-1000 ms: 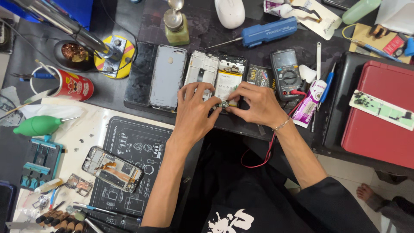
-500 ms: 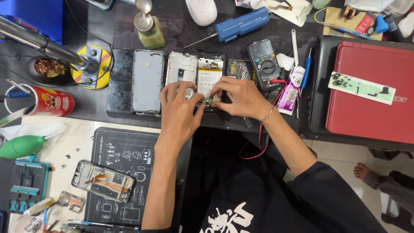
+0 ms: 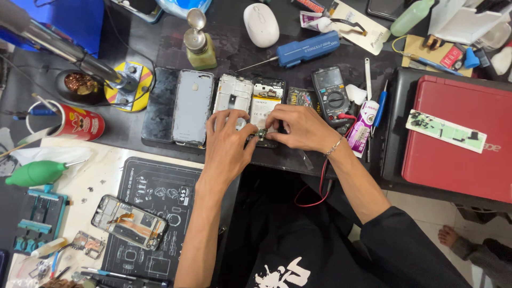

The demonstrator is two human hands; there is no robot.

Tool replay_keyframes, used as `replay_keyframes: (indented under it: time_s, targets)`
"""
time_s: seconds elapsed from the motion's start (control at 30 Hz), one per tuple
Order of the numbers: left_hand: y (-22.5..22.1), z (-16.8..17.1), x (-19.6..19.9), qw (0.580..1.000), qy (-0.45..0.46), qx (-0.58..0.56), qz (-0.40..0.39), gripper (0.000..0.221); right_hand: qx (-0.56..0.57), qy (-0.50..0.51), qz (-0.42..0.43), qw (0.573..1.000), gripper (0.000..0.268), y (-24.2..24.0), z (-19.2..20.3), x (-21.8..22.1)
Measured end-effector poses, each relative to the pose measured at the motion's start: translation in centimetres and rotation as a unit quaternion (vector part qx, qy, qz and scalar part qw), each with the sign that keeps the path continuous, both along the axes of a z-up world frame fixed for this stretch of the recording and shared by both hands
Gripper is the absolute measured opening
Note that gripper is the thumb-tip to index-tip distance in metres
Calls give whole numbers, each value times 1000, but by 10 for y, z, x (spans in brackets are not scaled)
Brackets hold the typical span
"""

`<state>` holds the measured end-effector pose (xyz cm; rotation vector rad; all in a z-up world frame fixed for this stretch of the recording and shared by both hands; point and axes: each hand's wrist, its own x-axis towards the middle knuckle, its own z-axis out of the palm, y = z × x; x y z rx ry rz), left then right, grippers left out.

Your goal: The person connects internal ribbon cables to a phone motherboard and chassis, then holds up the reassembled phone.

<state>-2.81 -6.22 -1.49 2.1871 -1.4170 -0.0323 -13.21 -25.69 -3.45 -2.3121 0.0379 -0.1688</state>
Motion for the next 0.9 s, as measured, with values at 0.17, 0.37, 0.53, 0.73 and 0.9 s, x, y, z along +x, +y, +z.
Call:
replay_keyframes:
  time_s: [0.17, 0.37, 0.53, 0.73, 0.9]
  targets:
    - [1, 0, -1, 1000, -4, -3, 0, 16, 14, 19, 8, 1000, 25, -1, 1, 3]
    - [1, 0, -4, 1000, -2, 4, 7, 17, -10, 87, 50, 995, 23, -10, 9, 13]
    - [2, 0, -3, 1000, 0, -1, 7, 19, -4, 93, 55, 994, 22, -12, 10, 18]
    - [2, -3, -3, 1000, 5, -4, 12, 16, 12, 59, 51, 997, 20, -12, 4, 13]
    - [3, -4, -4, 1000, -4, -9, 15, 19, 18, 42, 51, 998, 21, -11, 5, 12]
